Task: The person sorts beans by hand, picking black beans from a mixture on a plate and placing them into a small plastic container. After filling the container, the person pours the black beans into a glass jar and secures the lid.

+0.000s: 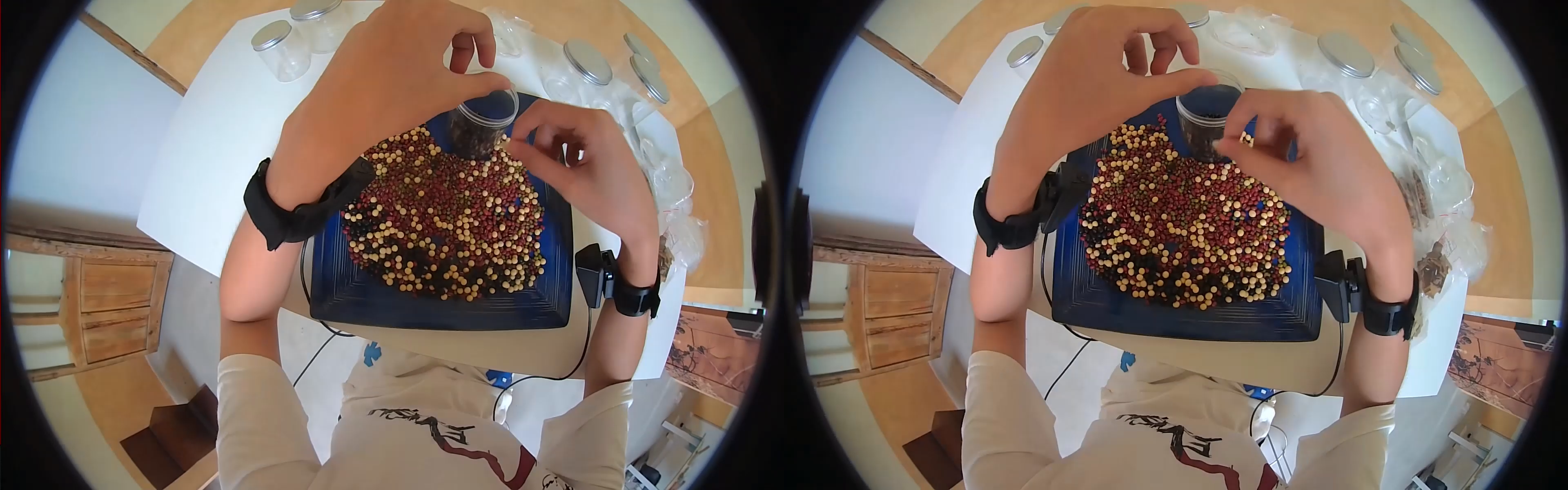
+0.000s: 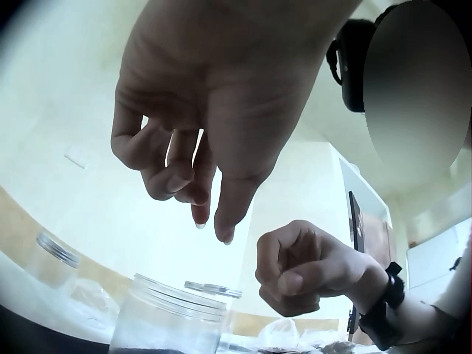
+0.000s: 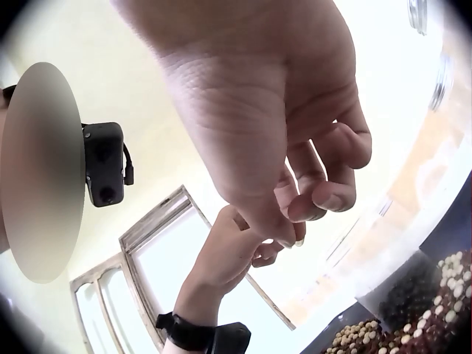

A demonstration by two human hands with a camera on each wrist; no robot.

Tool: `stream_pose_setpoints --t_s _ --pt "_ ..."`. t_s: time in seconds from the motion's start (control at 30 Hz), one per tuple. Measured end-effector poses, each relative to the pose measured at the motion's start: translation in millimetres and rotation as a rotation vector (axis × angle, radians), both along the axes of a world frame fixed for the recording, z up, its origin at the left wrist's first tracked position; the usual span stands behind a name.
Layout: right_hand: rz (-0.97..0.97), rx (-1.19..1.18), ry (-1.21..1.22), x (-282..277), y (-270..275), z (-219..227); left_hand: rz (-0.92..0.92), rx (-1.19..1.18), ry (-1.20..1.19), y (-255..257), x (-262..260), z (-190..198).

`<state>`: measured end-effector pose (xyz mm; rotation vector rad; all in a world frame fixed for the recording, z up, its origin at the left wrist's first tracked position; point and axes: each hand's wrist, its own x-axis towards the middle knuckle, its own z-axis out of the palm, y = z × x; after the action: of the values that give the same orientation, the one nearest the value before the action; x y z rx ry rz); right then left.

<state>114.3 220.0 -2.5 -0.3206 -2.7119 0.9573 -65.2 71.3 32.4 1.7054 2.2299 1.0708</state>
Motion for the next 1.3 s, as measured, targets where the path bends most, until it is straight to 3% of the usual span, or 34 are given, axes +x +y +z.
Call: stream_pose_setpoints --t_s 0.13,0.23,0.3,0.4,0.7,1.1,1.23,1.3 --pt "0.138 -0.021 -0.110 -4.5 -6.8 -6.7 -0.099 0.140 0.109 -7.5 -2.8 -16.3" --pt "0.235 -0.013 -0.166 -6.9 -7.2 -22.7 -0.042 -0.063 0.217 -8.6 -20.3 -34.0" --pt "0.290 -0.001 -0.166 -8.0 -7.9 -33.0 -0.163 -0.340 0.257 -18.0 -25.4 -43.7" --pt "0.301 0.102 -0.168 -7.8 -10.8 -39.9 -0.255 -0.471 0.275 -15.5 -33.4 -68.2" --pt "0.315 0.069 -0.261 -3.6 -9.5 -36.3 -0.263 -0.530 0.241 4.8 -34.6 -92.0" --pt "0.468 -0.029 -0.424 -4.3 -14.6 -33.8 -0.324 -0.509 0.226 1.0 -28.7 -79.1" --pt "0.523 -0.003 -0.386 -4.1 -20.8 -41.5 -0.464 -0.492 0.124 -4.2 -24.6 -35.5" --pt "0.521 0.025 -0.369 -1.9 -23.4 -47.6 -0.459 -0.166 -0.012 -3.4 -17.0 -24.5"
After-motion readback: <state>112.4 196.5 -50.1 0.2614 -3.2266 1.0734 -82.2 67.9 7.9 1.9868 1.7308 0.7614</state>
